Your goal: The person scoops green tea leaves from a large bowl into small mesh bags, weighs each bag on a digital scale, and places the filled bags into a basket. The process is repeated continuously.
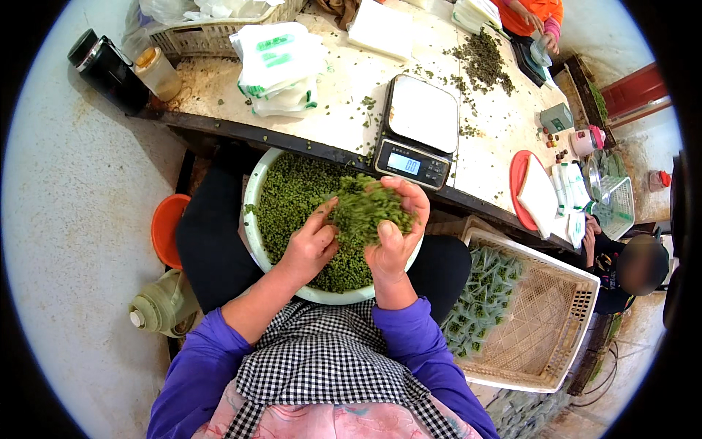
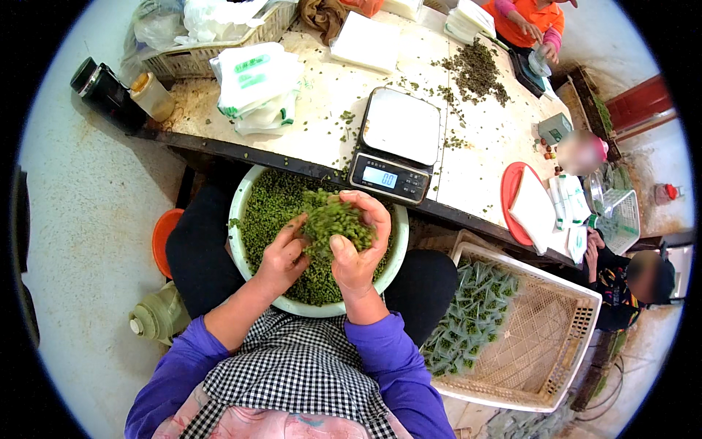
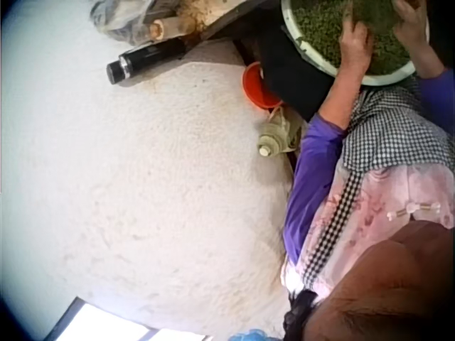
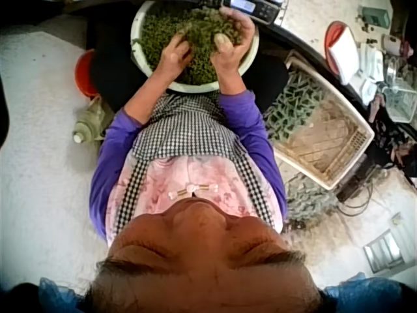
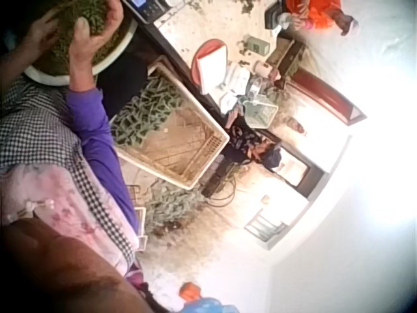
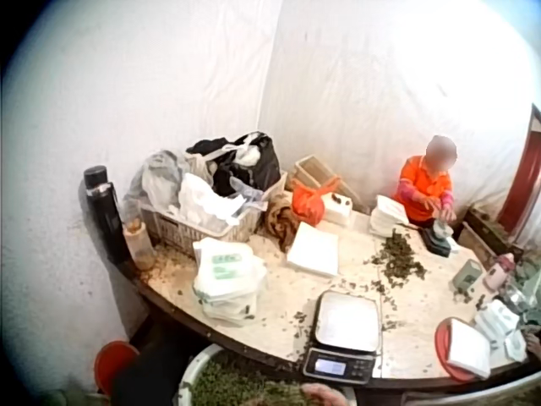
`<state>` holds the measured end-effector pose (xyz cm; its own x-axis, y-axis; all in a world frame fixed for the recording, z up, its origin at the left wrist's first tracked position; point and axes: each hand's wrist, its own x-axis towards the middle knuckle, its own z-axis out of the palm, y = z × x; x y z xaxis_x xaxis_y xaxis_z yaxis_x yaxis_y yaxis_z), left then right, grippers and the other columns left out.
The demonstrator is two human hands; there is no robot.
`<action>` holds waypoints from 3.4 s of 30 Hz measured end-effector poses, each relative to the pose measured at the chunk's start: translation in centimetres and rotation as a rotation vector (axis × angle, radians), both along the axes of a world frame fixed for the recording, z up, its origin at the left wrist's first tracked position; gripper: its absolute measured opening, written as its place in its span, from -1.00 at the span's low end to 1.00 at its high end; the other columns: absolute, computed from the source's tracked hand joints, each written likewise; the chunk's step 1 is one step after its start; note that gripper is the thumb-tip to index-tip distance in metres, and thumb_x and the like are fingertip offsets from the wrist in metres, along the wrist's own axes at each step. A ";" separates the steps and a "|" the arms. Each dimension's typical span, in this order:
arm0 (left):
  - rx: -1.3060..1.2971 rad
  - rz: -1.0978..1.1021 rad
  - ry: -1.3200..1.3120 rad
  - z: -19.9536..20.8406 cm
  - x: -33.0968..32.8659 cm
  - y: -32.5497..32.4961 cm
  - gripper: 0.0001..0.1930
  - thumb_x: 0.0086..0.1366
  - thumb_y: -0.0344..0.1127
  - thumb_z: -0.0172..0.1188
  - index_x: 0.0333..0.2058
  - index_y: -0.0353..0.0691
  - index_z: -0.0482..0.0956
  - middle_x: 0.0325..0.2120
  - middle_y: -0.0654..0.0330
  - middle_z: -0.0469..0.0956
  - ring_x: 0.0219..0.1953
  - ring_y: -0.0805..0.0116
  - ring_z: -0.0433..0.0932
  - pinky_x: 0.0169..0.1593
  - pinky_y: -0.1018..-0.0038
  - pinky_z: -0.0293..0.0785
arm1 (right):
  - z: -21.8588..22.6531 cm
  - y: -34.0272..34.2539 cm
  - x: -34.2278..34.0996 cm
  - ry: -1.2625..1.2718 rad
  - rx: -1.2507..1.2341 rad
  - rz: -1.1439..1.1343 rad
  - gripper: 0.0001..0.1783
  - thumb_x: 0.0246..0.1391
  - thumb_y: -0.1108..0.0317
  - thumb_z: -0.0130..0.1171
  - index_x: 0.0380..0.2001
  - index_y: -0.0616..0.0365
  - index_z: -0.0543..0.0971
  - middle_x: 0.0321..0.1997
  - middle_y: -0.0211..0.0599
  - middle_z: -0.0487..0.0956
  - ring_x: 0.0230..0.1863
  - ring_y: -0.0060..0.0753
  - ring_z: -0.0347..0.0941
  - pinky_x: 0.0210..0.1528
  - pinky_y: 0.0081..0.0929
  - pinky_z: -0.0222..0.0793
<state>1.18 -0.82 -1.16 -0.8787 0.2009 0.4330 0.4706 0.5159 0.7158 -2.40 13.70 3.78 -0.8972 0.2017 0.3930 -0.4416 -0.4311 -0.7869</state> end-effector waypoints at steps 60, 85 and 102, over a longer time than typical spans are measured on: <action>-0.012 -0.014 0.092 -0.5 0.2 -0.6 -0.88 0.06 -0.63 0.21 -0.48 -0.36 0.44 0.14 -0.06 0.48 0.04 0.01 0.59 -0.12 0.34 0.68 | 3.6 2.0 2.3 -0.211 1.506 0.070 -0.55 -0.09 0.31 0.40 -0.12 0.22 0.53 -0.06 -0.19 0.55 -0.28 -0.11 0.56 -0.29 -0.29 0.48; -0.005 -0.019 0.061 -1.4 0.4 -0.7 -0.79 -0.04 -0.66 0.31 -0.43 -0.33 0.48 0.12 0.00 0.49 0.03 0.04 0.59 -0.09 0.32 0.67 | -0.6 1.3 -0.2 -0.553 1.680 0.092 -0.65 -0.06 0.29 0.39 -0.21 0.18 0.55 -0.30 -0.07 0.64 -0.25 0.05 0.59 -0.16 -0.12 0.48; 0.196 0.008 -0.179 -1.1 0.7 -0.8 -0.76 -0.04 -0.73 0.26 -0.35 -0.37 0.55 0.02 -0.04 0.53 0.02 0.08 0.60 0.04 0.34 0.59 | -2.7 1.6 -2.0 -0.525 1.504 0.177 -0.69 -0.10 0.37 0.36 -0.24 0.17 0.56 -0.34 -0.05 0.63 -0.25 0.06 0.59 -0.18 -0.16 0.49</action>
<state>1.89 -1.65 -2.28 -0.9459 0.1217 0.3009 0.3246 0.3625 0.8737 -4.42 15.27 1.11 -0.9594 -0.1814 -0.2158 -0.0290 0.8249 -0.5645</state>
